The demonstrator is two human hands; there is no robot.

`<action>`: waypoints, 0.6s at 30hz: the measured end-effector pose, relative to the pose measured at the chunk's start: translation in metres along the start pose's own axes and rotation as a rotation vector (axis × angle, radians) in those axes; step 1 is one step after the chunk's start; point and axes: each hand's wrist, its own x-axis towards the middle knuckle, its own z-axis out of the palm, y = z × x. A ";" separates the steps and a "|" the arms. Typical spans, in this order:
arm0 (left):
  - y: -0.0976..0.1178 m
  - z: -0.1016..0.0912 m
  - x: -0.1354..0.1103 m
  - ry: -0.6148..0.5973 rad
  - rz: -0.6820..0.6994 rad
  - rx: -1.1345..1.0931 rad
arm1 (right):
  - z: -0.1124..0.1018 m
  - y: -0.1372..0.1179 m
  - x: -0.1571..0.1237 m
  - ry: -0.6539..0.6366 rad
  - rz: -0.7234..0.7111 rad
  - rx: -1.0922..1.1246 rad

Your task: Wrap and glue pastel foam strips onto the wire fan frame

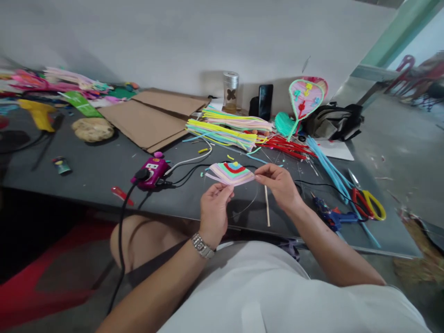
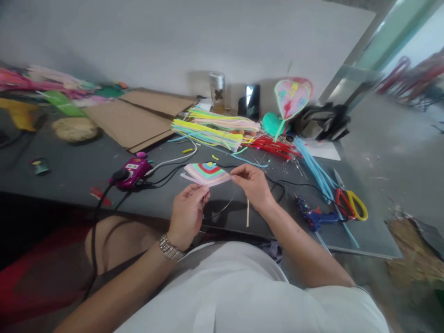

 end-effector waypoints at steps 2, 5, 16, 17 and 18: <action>-0.002 0.000 0.000 -0.005 0.010 -0.005 | 0.000 -0.001 0.000 -0.025 -0.004 -0.011; -0.005 0.000 0.000 -0.021 0.026 -0.007 | 0.000 -0.003 0.003 -0.094 -0.036 -0.043; -0.001 -0.001 0.002 -0.043 0.033 0.052 | 0.003 -0.001 0.002 -0.122 -0.067 -0.049; 0.002 -0.001 0.002 -0.056 0.044 0.076 | 0.000 -0.002 0.001 -0.136 -0.071 -0.068; 0.004 -0.002 0.002 -0.073 0.062 0.109 | -0.004 -0.004 0.001 -0.154 -0.079 -0.101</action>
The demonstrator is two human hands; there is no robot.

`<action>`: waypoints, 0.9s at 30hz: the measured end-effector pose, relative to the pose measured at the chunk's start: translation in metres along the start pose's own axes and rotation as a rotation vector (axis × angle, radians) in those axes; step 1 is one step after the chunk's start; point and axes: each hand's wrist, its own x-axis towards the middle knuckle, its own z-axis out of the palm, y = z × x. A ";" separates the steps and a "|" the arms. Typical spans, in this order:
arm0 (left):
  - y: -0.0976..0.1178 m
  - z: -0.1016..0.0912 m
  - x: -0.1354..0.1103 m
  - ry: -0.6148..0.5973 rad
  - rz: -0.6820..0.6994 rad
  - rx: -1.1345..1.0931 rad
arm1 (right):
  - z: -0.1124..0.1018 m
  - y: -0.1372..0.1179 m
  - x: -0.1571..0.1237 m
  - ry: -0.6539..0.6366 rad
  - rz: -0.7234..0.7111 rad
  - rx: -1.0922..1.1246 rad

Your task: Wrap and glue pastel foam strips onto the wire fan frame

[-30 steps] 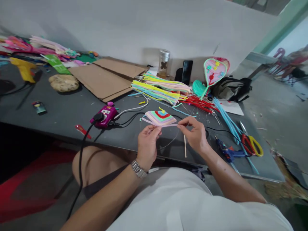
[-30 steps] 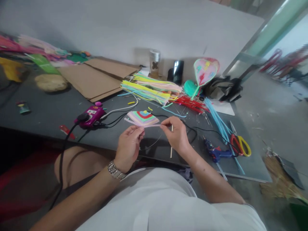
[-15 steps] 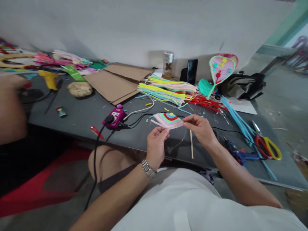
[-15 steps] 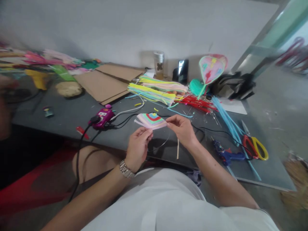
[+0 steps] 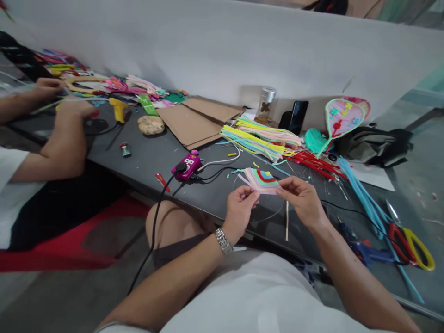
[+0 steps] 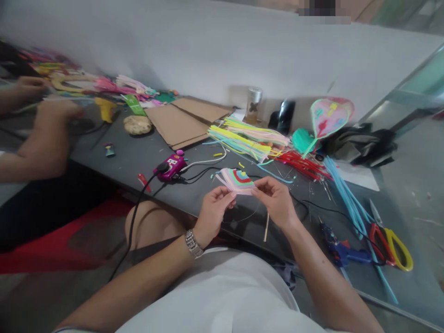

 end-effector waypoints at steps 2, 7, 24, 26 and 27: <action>0.007 -0.003 -0.001 -0.052 0.054 0.111 | -0.007 -0.011 0.002 -0.023 -0.048 -0.123; 0.024 -0.007 -0.009 -0.257 0.236 0.460 | -0.002 -0.067 0.019 -0.079 -0.332 -0.383; 0.024 -0.006 -0.016 -0.318 0.259 0.578 | -0.001 -0.073 0.052 -0.442 -0.012 -0.252; 0.023 -0.006 -0.015 -0.315 0.255 0.572 | -0.003 -0.072 0.051 -0.441 0.023 -0.216; 0.023 -0.006 -0.015 -0.315 0.255 0.570 | -0.003 -0.072 0.050 -0.436 0.034 -0.200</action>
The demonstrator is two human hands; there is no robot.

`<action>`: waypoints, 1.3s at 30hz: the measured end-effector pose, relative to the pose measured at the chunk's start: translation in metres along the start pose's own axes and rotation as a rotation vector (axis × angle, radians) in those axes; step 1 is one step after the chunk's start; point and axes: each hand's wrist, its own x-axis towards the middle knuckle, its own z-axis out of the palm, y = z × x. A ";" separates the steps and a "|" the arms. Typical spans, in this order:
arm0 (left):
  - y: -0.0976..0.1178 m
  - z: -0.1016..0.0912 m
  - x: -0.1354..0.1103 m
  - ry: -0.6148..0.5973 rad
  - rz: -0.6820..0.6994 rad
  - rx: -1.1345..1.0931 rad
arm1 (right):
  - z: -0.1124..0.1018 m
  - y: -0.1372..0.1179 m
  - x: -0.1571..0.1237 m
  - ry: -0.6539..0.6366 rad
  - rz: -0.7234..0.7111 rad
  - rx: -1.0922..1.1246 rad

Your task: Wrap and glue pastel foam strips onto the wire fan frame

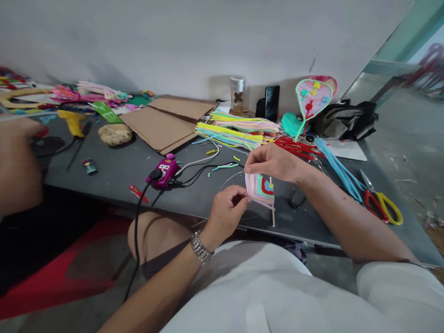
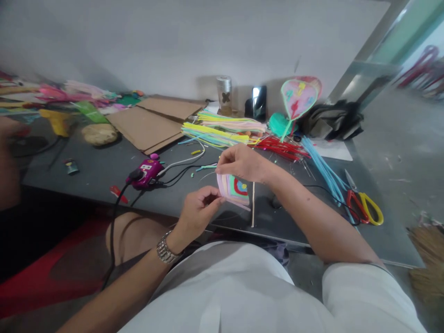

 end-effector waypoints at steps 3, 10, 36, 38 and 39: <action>-0.003 0.000 0.000 -0.002 -0.007 0.000 | 0.004 0.001 -0.002 0.014 0.017 0.035; -0.007 -0.002 -0.003 0.003 0.094 0.099 | 0.008 0.002 -0.005 0.044 0.031 -0.001; 0.002 -0.015 0.006 0.154 0.293 0.180 | 0.033 0.013 -0.051 0.317 -0.158 0.047; 0.009 -0.017 0.007 0.285 0.458 0.255 | 0.041 -0.002 -0.057 0.414 -0.343 -0.090; 0.014 -0.018 0.007 0.344 0.538 0.290 | 0.046 -0.009 -0.059 0.458 -0.459 -0.184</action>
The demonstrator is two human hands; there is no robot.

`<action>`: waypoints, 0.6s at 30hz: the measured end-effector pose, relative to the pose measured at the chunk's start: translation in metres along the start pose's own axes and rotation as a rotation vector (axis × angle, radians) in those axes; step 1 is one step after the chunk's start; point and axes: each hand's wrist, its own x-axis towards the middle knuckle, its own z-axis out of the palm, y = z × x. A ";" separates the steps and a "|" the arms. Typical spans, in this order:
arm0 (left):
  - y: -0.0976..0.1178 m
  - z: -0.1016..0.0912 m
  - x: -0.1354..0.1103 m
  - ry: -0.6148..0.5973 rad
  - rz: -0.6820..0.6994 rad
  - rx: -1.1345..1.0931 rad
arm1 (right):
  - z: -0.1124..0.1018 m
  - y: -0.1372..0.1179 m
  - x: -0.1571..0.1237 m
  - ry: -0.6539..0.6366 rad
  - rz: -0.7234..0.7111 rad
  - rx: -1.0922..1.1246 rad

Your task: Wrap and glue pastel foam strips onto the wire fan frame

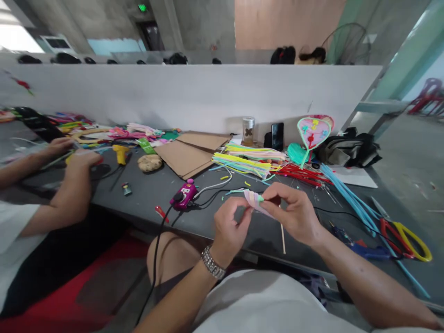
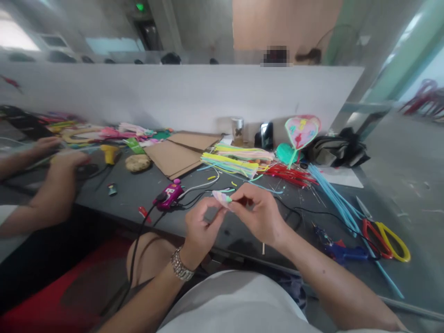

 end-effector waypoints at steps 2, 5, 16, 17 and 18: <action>0.006 -0.004 0.004 0.093 0.130 0.065 | 0.007 -0.015 -0.003 0.036 -0.280 -0.194; 0.013 -0.011 0.005 0.149 0.212 0.089 | 0.017 -0.023 -0.011 0.019 -0.581 -0.543; -0.003 -0.006 -0.026 -0.214 -0.312 -0.704 | 0.019 0.008 -0.029 0.081 -0.636 -0.840; -0.010 -0.002 -0.032 -0.184 -0.348 -0.674 | 0.020 0.011 -0.030 0.084 -0.631 -0.845; -0.017 0.001 -0.039 -0.141 -0.379 -0.597 | 0.022 0.014 -0.031 0.080 -0.626 -0.850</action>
